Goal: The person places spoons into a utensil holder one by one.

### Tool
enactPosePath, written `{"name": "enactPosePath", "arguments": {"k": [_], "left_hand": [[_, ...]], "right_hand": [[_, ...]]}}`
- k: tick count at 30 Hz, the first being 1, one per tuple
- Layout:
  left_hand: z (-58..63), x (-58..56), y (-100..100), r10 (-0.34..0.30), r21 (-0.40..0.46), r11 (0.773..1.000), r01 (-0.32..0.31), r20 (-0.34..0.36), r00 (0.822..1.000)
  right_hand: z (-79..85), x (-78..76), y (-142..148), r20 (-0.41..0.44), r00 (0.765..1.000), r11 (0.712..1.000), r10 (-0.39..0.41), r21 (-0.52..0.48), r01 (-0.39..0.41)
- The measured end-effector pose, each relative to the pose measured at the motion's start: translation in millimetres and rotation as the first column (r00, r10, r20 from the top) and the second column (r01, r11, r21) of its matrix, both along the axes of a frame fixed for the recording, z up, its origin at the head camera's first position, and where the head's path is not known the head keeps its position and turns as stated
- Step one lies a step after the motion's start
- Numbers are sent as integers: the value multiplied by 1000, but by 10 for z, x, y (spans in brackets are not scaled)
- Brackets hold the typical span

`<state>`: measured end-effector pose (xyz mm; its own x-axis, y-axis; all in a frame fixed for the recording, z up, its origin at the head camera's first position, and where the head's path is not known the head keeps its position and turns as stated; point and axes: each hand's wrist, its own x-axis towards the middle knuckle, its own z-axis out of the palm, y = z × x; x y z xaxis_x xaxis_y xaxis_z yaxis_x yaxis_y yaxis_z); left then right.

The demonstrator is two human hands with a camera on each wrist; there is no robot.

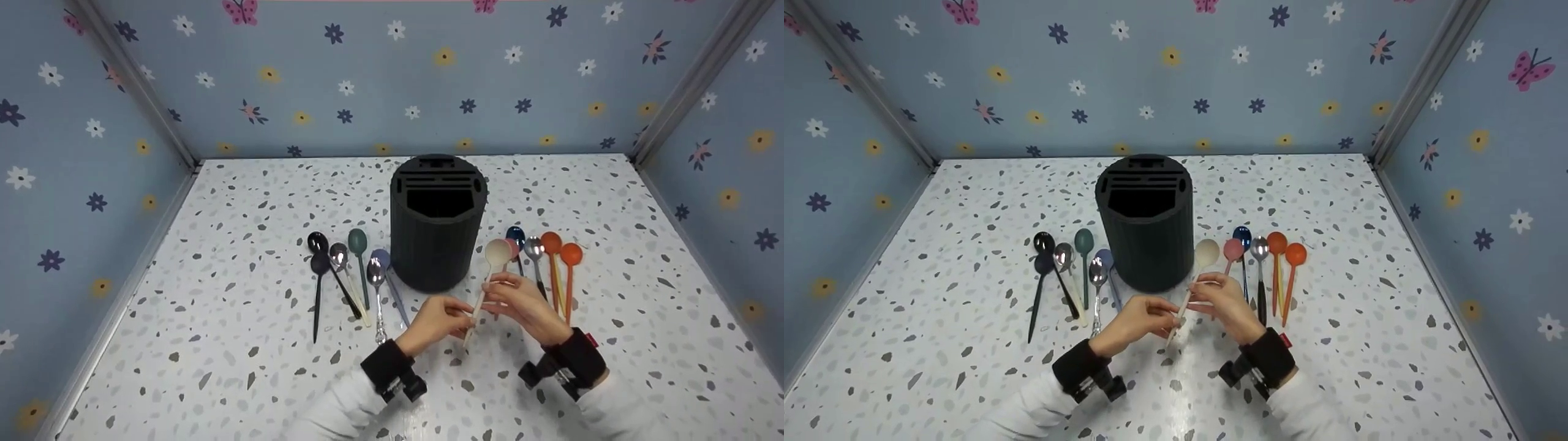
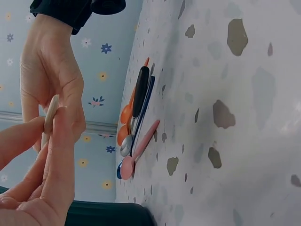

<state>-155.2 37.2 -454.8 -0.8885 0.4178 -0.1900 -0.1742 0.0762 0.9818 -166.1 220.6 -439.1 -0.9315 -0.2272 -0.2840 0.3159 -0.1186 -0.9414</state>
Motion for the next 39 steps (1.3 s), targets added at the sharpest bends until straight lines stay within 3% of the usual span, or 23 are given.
{"name": "enactPosePath", "arguments": {"k": [9, 18, 19, 20, 22, 23, 26, 27, 29, 39], "left_hand": [[135, 17, -20, -31, -11, 999, 31, -11, 999], [334, -5, -47, -46, 21, 999, 47, -61, 997], [359, -6, -49, -48, 24, 998, 50, -69, 996], [384, -8, -50, -48, 25, 998, 50, -77, 996], [433, -15, -55, -51, 19, 998, 53, -102, 994], [463, -19, -58, -52, 15, 998, 54, -112, 992], [551, -45, -64, -49, 0, 999, 49, -139, 989], [581, -57, -65, -49, -6, 999, 48, -146, 988], [645, -81, -63, -49, -16, 999, 47, -159, 986], [925, -195, -89, -57, -71, 997, 40, -251, 966]], "right_hand": [[150, 45, -16, -30, 1000, 1000, -3, 25, 4], [413, 54, -33, -40, 999, 1000, 8, -25, -9], [384, 26, -8, -52, 999, 999, 16, -27, -17], [256, -53, 66, -77, 996, 999, 36, -31, -39], [-154, -288, 269, -116, 992, 996, 43, -73, -52], [-134, -303, 272, -117, 992, 996, 38, -70, -46], [39, -307, 227, -104, 994, 997, 19, -69, -27], [222, -248, 154, -84, 996, 998, 0, -63, -5], [746, -56, -45, -57, 998, 1000, -10, -19, 9], [1064, -177, -68, -63, 998, 1000, -12, -20, 11]]}}
